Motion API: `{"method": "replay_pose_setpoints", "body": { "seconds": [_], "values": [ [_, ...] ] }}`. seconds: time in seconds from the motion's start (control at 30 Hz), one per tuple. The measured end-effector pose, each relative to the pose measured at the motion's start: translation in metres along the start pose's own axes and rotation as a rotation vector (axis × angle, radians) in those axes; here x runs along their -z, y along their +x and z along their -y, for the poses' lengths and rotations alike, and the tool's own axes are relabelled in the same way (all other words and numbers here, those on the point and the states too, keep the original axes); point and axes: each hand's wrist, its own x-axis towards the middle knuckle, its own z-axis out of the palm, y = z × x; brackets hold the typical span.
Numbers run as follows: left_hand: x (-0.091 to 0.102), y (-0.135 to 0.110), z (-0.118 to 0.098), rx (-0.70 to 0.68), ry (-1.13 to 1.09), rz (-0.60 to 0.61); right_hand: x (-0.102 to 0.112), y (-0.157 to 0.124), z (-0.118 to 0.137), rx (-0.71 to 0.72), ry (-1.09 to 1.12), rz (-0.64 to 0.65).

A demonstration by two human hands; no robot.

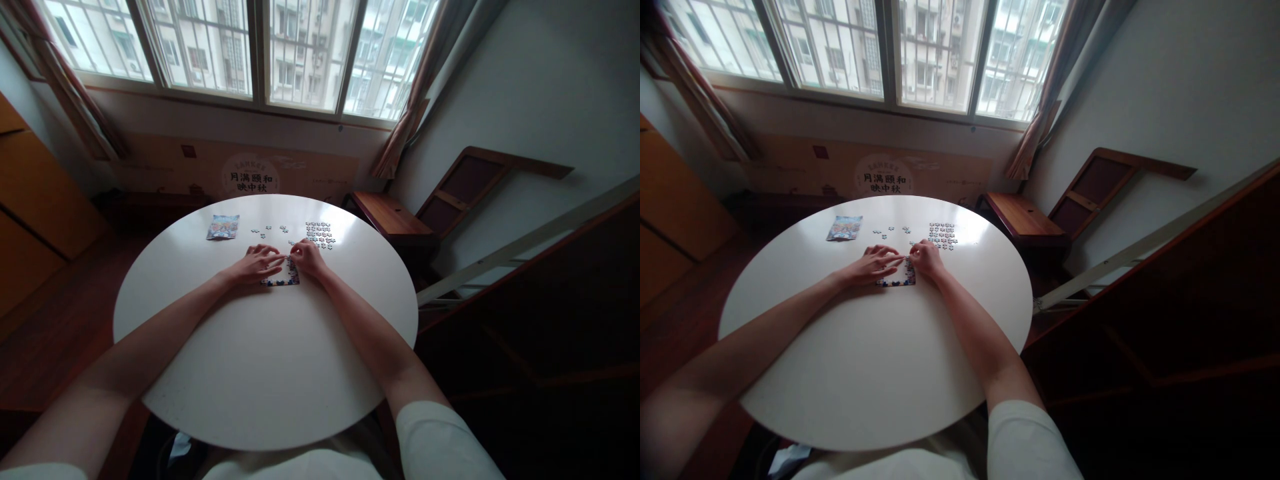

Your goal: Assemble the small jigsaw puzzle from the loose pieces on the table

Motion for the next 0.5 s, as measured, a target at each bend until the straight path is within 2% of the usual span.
{"method": "replay_pose_setpoints", "body": {
  "seconds": [0.5],
  "values": [
    [0.0015,-0.0002,-0.0011,-0.003,0.027,0.003,0.0015,-0.0009,0.0009,0.008,-0.016,0.039]
  ]
}}
